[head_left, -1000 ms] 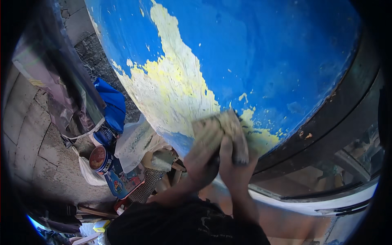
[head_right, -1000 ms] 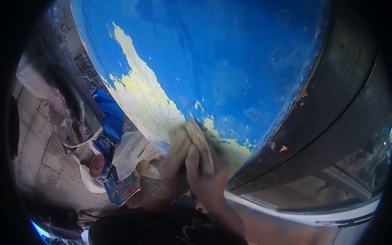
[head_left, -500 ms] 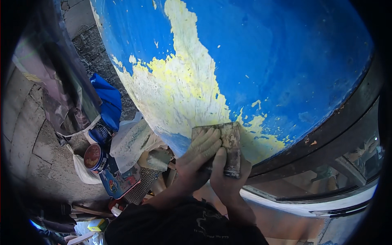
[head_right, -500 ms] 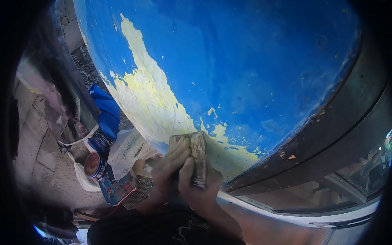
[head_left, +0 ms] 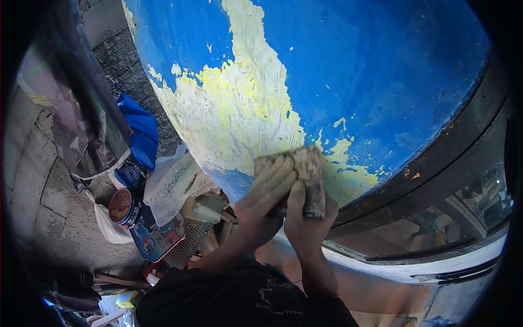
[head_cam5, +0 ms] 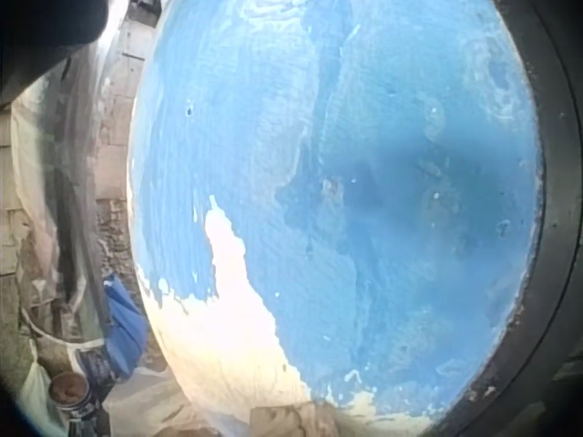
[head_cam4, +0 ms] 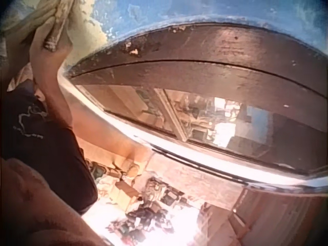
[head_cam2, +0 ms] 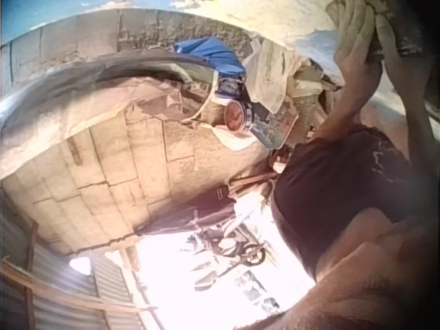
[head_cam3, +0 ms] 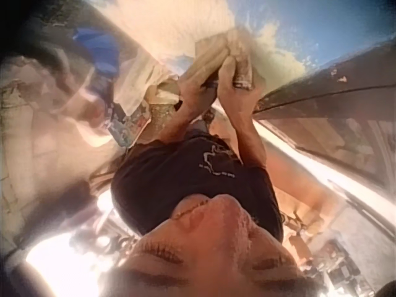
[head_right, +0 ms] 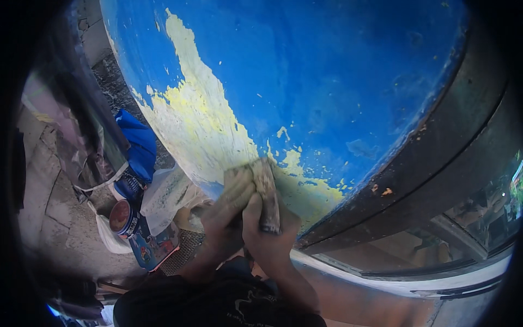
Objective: The person sands the surface of a blue car part using a sanding block. They use both hands to move the block back and forth across the paint, removing layers and creating dust.
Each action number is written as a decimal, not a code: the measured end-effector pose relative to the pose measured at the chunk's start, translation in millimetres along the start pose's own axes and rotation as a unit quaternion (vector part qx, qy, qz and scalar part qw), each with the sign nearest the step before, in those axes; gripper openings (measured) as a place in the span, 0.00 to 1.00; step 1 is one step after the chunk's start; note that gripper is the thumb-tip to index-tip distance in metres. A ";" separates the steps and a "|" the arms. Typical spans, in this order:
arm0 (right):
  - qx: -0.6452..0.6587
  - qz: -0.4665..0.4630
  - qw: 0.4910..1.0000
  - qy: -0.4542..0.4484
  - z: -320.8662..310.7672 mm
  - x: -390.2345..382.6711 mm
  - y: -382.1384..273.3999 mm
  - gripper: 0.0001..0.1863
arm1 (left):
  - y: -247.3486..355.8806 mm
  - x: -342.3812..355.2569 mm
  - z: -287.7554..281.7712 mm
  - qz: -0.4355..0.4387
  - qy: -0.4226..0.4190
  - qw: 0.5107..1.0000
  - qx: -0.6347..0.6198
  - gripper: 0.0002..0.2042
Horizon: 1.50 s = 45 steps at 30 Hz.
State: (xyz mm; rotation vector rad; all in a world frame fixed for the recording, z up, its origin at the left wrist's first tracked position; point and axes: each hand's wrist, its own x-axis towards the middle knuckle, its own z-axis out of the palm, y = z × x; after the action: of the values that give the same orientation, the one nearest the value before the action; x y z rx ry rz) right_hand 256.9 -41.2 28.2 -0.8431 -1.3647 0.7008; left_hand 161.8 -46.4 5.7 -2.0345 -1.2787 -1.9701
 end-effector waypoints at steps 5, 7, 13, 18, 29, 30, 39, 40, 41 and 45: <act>0.074 0.046 0.996 0.037 7.7 -1.6 3.6 0.07 | -1.4 -4.5 -2.5 0.017 -0.019 0.999 0.032 0.19; 0.081 0.056 0.995 -0.001 6.7 16.0 -6.8 0.09 | 0.5 12.2 -2.0 0.004 0.005 0.999 0.034 0.19; 0.066 0.024 0.996 0.047 12.2 -0.6 -4.0 0.08 | 3.2 -3.2 -7.3 0.000 -0.012 1.000 0.023 0.21; 0.108 0.069 0.992 0.014 10.4 -0.3 -5.7 0.08 | -0.3 6.9 -18.5 0.010 -0.023 0.998 0.064 0.14; 0.073 -0.012 0.997 0.020 10.7 15.5 -10.8 0.07 | 0.9 20.9 -13.5 0.044 -0.010 0.994 0.095 0.16; 0.072 -0.008 0.997 0.022 9.6 10.8 -12.8 0.07 | 6.3 18.5 -16.9 0.041 -0.013 0.995 0.094 0.16; 0.098 0.138 0.984 0.050 -8.0 -4.9 1.1 0.11 | 16.0 21.1 -13.4 0.046 -0.092 0.993 0.051 0.22; 0.112 0.171 0.978 0.043 -10.0 -1.8 -3.4 0.14 | 18.7 16.4 -13.0 0.047 -0.094 0.993 0.051 0.22; 0.034 0.107 0.994 0.017 -15.7 -2.8 -1.1 0.13 | 21.6 9.4 -12.5 0.041 -0.098 0.994 0.039 0.22; 0.049 0.035 0.998 0.013 -10.8 -1.0 -3.5 0.12 | 18.7 13.7 -11.2 0.053 -0.081 0.994 0.040 0.20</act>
State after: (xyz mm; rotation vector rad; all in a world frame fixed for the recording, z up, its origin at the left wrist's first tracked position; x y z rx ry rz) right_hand 267.3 -45.1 30.5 -0.8221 -1.2720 0.8031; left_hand 161.2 -57.8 28.8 -2.2120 -1.2263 -1.7118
